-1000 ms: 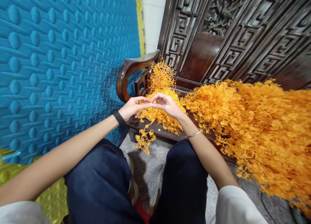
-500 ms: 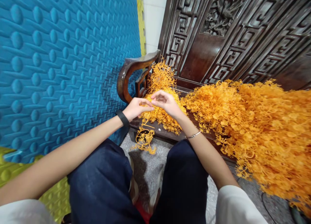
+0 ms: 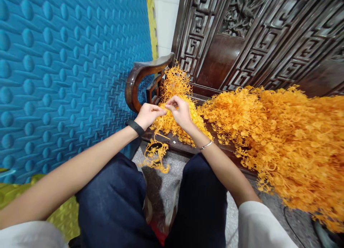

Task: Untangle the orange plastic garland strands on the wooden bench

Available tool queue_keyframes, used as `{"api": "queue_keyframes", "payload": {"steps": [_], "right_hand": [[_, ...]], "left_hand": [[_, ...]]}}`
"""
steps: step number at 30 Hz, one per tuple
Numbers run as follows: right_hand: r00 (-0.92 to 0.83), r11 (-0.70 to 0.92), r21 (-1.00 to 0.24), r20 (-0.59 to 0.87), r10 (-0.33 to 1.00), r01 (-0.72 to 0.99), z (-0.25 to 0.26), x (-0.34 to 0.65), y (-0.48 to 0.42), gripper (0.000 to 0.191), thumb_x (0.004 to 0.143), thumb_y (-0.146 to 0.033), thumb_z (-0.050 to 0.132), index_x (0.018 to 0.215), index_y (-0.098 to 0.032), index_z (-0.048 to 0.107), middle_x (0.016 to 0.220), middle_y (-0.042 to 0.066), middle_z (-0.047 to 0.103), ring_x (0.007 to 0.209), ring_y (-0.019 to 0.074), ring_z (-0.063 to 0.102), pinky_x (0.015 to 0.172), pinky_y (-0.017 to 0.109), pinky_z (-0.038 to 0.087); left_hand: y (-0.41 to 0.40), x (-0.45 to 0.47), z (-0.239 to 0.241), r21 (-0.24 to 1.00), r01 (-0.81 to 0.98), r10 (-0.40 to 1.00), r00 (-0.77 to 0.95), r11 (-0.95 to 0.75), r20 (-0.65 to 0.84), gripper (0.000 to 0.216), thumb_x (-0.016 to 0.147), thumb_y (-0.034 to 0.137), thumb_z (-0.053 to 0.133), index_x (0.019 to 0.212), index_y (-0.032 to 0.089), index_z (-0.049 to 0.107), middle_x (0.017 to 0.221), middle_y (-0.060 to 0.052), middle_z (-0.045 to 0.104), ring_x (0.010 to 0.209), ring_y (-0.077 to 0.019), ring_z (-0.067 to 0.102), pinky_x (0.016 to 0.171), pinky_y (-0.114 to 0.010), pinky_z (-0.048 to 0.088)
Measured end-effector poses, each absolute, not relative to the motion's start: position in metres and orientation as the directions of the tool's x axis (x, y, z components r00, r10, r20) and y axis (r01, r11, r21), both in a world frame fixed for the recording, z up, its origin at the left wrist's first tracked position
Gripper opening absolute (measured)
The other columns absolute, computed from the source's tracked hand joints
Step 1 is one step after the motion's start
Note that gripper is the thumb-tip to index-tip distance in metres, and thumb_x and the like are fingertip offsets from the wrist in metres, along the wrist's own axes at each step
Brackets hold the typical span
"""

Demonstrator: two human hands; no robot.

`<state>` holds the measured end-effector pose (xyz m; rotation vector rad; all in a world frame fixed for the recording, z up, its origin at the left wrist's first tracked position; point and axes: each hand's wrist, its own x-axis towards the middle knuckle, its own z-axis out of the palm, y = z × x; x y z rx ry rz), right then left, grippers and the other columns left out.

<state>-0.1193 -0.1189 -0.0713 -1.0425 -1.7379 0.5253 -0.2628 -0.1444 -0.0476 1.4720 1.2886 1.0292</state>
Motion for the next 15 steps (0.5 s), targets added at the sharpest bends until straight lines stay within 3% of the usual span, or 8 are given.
{"api": "queue_keyframes", "payload": {"steps": [6,10,15], "right_hand": [[-0.149,0.661,-0.471,0.739,0.657,0.584,-0.064,-0.130,-0.116,0.016,0.085,-0.011,0.043,0.075,-0.023,0.047,0.078,0.003,0.052,0.080,0.0181,0.050,0.076,0.036,0.045],[-0.125,0.649,-0.435,0.765,0.632,0.624,-0.066,-0.130,-0.109,0.017,0.086,-0.010,0.040,0.078,-0.023,0.047,0.078,0.004,0.050,0.080,0.0184,0.048,0.075,0.036,0.044],[-0.126,0.657,-0.409,0.783,0.609,0.633,-0.072,-0.139,-0.104,0.017,0.086,-0.009,0.039,0.079,-0.022,0.047,0.078,0.004,0.048,0.080,0.0190,0.047,0.076,0.037,0.045]], "left_hand": [[-0.143,-0.261,-0.043,0.996,0.088,1.000,0.004,-0.019,0.018,0.011,0.059,0.023,0.070,0.062,0.012,0.068,0.051,0.002,0.055,0.041,-0.0042,0.033,0.040,-0.021,0.021],[-0.141,-0.259,-0.042,0.998,0.055,0.999,-0.014,0.044,-0.044,0.013,0.060,0.024,0.070,0.063,0.012,0.069,0.057,0.000,0.060,0.043,-0.0050,0.034,0.040,-0.021,0.021],[-0.137,-0.255,-0.041,0.997,0.072,0.997,-0.079,0.019,-0.013,0.006,0.061,0.019,0.068,0.061,0.012,0.070,0.056,0.001,0.060,0.047,-0.0066,0.039,0.045,-0.022,0.026]]}}
